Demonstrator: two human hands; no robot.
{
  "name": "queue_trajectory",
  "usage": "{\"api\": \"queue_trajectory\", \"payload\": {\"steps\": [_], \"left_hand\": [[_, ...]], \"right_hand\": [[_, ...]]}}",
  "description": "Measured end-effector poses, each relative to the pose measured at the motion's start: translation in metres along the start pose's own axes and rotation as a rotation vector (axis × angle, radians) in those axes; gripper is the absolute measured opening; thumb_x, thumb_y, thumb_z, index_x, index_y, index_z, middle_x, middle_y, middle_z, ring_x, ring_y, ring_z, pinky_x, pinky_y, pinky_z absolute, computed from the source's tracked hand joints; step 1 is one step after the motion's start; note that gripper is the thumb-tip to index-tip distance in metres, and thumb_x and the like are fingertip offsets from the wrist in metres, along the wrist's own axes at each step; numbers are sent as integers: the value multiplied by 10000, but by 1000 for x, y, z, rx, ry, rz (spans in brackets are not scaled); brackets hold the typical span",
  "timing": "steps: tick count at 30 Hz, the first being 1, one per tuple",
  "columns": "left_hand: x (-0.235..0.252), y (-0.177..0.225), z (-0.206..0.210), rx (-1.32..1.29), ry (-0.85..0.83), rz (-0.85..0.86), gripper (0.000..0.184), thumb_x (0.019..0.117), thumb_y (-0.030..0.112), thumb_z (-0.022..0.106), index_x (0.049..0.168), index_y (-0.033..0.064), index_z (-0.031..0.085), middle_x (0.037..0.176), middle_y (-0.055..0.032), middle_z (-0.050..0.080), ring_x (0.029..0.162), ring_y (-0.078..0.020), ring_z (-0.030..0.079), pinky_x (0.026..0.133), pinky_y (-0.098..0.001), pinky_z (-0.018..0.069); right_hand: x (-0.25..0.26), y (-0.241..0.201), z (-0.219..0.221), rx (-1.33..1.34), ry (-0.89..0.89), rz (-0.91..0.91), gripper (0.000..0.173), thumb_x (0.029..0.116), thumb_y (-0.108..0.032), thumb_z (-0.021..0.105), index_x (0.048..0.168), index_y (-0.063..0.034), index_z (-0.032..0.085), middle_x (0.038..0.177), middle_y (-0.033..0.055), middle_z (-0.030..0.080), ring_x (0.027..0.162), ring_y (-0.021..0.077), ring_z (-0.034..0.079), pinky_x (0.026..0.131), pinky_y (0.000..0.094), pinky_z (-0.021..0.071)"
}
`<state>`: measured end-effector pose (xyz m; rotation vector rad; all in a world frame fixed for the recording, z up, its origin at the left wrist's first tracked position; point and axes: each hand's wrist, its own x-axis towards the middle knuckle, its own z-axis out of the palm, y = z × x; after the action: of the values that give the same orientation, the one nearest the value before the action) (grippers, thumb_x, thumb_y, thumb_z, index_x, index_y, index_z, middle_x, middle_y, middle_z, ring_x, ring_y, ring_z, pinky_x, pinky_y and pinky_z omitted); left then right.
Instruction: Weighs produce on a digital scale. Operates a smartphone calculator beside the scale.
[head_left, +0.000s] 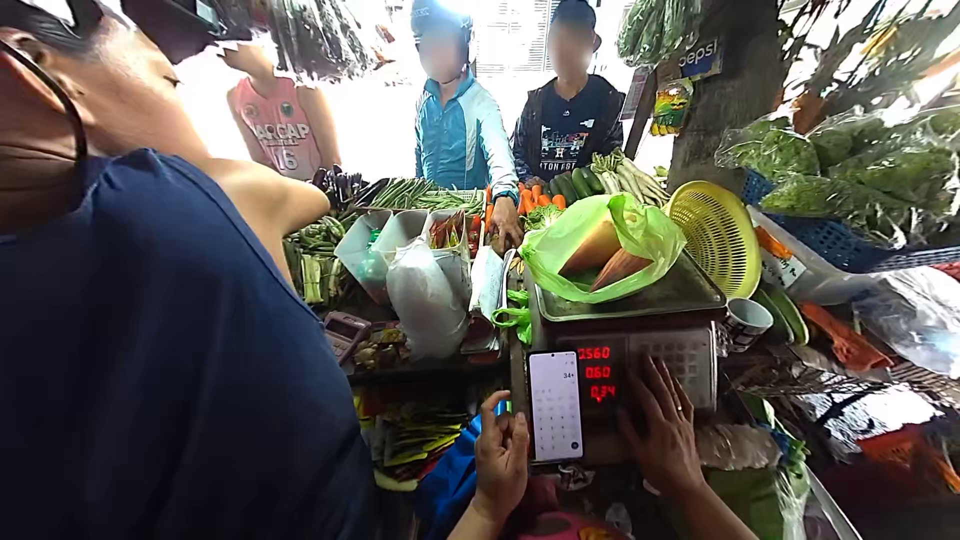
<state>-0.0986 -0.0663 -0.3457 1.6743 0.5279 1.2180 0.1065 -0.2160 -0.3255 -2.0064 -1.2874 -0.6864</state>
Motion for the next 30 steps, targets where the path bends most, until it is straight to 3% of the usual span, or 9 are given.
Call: {"api": "queue_trajectory", "payload": {"steps": [11,22,25,27,30], "left_hand": [[0,4,3,43,38,-3,424,977,130,535,1368,-20,470,640,67,561,514,-3,530,506,-183,493],[-2,7,3,66,49,-41,449,957,88,537,1381,-35,455,638,63,572,509,-10,538,503,-188,491],[-2,10,2,62,48,-33,433,955,82,535,1361,-49,463,649,62,575,525,5,543,527,-181,501],[-2,10,3,67,51,-25,423,952,90,536,1347,-50,475,645,61,568,517,9,529,520,-180,493],[-2,8,2,77,46,-27,428,946,98,535,1346,-47,487,627,57,534,501,-11,506,497,-201,478]], "right_hand": [[-2,4,1,34,31,-13,515,989,-437,482,1379,-148,652,1525,142,536,1479,305,421,1224,521,266],[-4,0,-2,79,38,-6,517,982,-415,502,1386,-121,639,1518,147,542,1466,317,440,1217,526,295],[21,-23,-18,175,146,26,685,964,-517,558,1437,-23,527,1482,265,515,1423,383,460,1166,586,338],[60,-45,-38,222,217,37,872,923,-650,577,1463,28,472,1503,328,456,1434,440,420,1158,639,319],[124,-74,-54,224,239,61,1188,751,-763,703,1527,68,355,1571,360,335,1478,514,312,1171,715,235]]}}
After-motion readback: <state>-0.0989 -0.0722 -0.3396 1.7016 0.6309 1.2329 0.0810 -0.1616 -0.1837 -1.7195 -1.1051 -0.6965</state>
